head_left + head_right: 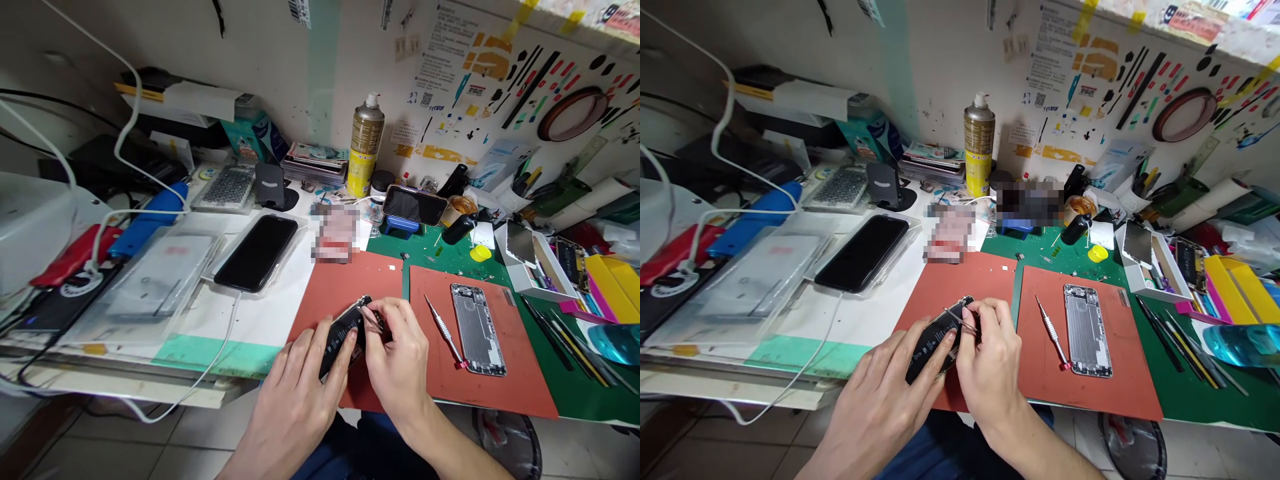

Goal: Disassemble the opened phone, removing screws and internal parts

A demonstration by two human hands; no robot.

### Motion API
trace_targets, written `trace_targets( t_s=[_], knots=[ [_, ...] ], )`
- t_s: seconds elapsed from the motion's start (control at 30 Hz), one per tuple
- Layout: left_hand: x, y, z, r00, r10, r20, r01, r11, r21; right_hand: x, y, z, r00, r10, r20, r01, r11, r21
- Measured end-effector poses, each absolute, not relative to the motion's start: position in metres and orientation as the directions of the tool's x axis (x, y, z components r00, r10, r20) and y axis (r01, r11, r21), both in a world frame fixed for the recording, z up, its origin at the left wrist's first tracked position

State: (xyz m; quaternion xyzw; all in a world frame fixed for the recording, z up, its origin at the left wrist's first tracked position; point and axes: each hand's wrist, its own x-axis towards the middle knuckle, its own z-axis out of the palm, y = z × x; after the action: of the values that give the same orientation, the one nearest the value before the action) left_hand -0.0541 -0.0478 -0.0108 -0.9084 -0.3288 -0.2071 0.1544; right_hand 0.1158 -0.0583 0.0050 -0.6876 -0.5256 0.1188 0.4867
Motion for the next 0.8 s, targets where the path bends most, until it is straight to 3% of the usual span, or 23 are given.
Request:
trace_targets(
  t_s=[0.13,0.27,0.5,0.6,0.8],
  knots=[
    [-0.054,-0.043,-0.010,0.663,0.572,0.482,0.668,-0.743,-0.039,0.135,-0.064,0.020,0.492,0.835,0.249,0.480,-0.021,-0.877],
    [-0.058,-0.037,-0.011,0.633,0.643,0.431,0.668,-0.735,0.116,0.170,-0.080,0.043,0.562,0.825,0.065,0.133,-0.013,-0.991],
    [-0.057,-0.038,-0.013,0.610,0.664,0.433,0.625,-0.739,0.252,0.167,-0.103,0.035,0.631,0.762,-0.145,-0.299,0.067,-0.952],
    [-0.053,-0.042,-0.013,0.593,0.672,0.443,0.634,-0.729,0.257,0.147,-0.103,0.019,0.599,0.774,-0.205,-0.359,0.031,-0.933],
    [-0.040,-0.053,-0.015,0.528,0.719,0.452,0.668,-0.680,0.301,0.127,-0.100,-0.006,0.688,0.711,-0.144,-0.290,0.087,-0.953]
  ],
)
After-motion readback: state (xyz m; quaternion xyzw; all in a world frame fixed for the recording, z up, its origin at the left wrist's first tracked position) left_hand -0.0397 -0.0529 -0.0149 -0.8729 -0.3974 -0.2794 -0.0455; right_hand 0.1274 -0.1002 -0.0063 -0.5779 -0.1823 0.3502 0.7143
